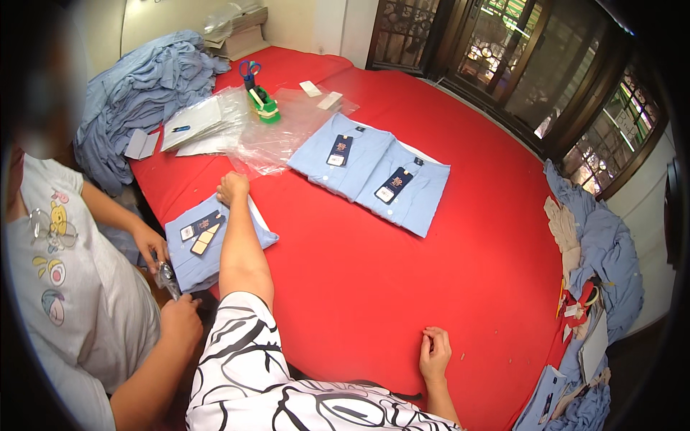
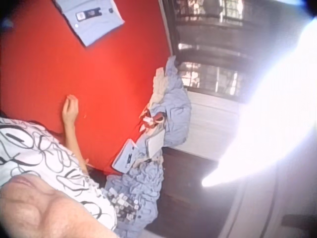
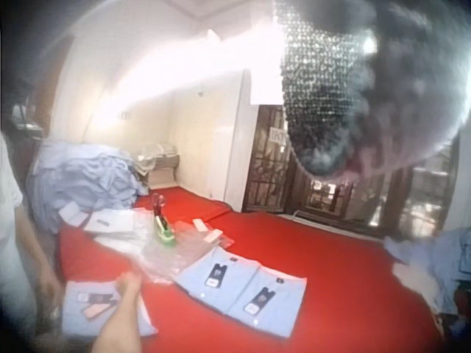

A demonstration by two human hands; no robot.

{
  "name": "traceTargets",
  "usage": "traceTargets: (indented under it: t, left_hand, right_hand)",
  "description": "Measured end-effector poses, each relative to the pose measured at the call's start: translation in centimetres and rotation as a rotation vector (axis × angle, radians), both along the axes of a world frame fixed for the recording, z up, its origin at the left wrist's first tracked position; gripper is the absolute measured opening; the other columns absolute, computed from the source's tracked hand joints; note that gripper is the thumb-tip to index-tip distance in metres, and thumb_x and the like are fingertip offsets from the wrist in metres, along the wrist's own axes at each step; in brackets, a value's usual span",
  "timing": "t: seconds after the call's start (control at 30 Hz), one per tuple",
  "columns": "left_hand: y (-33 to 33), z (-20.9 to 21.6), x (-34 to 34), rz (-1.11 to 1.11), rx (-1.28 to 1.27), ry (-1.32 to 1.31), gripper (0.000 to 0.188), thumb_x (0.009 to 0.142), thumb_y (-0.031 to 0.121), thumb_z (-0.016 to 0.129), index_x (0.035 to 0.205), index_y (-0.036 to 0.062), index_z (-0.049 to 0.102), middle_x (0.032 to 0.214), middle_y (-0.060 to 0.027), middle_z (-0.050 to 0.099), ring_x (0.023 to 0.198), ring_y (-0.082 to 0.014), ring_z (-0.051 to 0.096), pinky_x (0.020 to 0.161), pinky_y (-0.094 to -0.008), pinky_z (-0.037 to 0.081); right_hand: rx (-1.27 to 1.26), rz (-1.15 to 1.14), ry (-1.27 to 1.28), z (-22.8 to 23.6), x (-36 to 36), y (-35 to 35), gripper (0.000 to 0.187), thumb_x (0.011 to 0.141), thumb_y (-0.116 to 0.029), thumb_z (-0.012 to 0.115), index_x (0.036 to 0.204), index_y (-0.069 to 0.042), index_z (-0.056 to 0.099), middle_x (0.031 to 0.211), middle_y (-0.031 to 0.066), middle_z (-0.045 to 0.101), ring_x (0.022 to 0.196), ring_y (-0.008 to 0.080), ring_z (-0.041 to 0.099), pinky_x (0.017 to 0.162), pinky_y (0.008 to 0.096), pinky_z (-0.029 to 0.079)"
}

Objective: The person folds a light blue collared shirt on a red table, inserting a piece of cardboard, and سپس places the folded shirt into a plastic bag.

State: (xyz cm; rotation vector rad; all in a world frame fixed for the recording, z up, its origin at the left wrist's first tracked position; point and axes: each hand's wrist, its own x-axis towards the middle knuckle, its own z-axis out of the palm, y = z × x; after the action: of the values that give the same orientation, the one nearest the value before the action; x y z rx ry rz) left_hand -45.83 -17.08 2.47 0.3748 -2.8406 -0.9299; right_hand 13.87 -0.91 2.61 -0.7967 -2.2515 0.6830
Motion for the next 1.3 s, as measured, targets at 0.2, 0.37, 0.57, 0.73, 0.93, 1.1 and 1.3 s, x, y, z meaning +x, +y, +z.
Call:
traceTargets:
  t: [0.2,0.37,0.57,0.73,0.93,1.1,1.3]
  left_hand:
    - [-1.0,3.1,-4.5,0.028,0.491,0.602,0.03,0.089,0.029,0.07,0.084,0.0007,0.062,0.082,-0.0115,0.067,0.07,-0.022,0.061,0.068,-0.0357,0.048]
    - [2.6,13.9,10.7,-0.347,0.906,0.776,0.019,0.093,0.013,0.065,0.084,0.0,0.055,0.074,-0.0031,0.056,0.07,-0.0132,0.052,0.069,-0.0287,0.046]
    - [3.9,13.5,34.6,-0.815,0.584,0.811,0.015,0.082,0.005,0.073,0.079,0.0056,0.059,0.104,-0.0102,0.058,0.103,-0.0272,0.052,0.092,-0.0402,0.041]
    - [3.7,11.1,46.5,-1.41,0.43,0.527,0.017,0.073,0.017,0.079,0.088,0.0105,0.073,0.113,-0.0103,0.055,0.112,-0.0292,0.047,0.096,-0.0443,0.039]
    - [9.2,10.6,45.9,-1.626,0.588,0.151,0.084,0.067,0.036,0.087,0.138,0.0106,0.051,0.139,-0.0168,0.049,0.139,-0.0371,0.034,0.114,-0.048,0.028]
    - [14.4,10.5,50.6,-2.3,0.607,-0.841,0.104,0.067,0.034,0.089,0.151,0.0041,0.035,0.154,-0.0154,0.039,0.148,-0.0276,0.027,0.121,-0.0442,0.018]
    - [21.7,8.7,68.0,-2.425,0.228,-1.049,0.046,0.095,0.025,0.062,0.13,-0.0028,0.054,0.108,-0.0125,0.068,0.094,-0.0223,0.068,0.089,-0.0344,0.052]
  right_hand:
    - [-0.005,-0.009,0.011,0.2,-0.5,0.1,0.01,0.083,0.005,0.062,0.091,0.001,0.065,0.098,0.0176,0.066,0.086,0.0308,0.067,0.072,0.0365,0.054]
    - [-0.248,-0.062,0.0,-0.2,0.3,0.3,0.015,0.082,0.001,0.066,0.097,-0.001,0.066,0.104,0.016,0.066,0.09,0.0278,0.066,0.072,0.0345,0.055]
    - [-0.071,0.171,-0.052,7.4,-3.2,-2.1,0.059,0.081,-0.005,0.071,0.136,-0.005,0.051,0.145,0.0188,0.043,0.128,0.034,0.047,0.104,0.0426,0.043]
    - [-0.377,0.193,0.435,6.9,-2.8,-4.0,0.049,0.09,-0.01,0.065,0.136,-0.002,0.049,0.144,0.0192,0.047,0.132,0.0314,0.049,0.108,0.0416,0.042]
    - [-1.077,0.092,0.806,7.7,8.3,-2.4,0.02,0.103,-0.009,0.049,0.117,0.0,0.059,0.107,0.0126,0.067,0.102,0.0215,0.067,0.089,0.0336,0.056]
    - [-0.963,-0.143,1.044,6.4,19.2,-0.9,0.015,0.101,-0.013,0.054,0.111,-0.004,0.06,0.089,0.0076,0.065,0.079,0.0153,0.064,0.071,0.0291,0.057]
    - [-0.597,-0.887,0.964,3.9,37.6,-1.1,0.008,0.095,-0.017,0.065,0.1,-0.011,0.064,0.07,-0.0037,0.057,0.056,0.0031,0.049,0.047,0.0187,0.038]
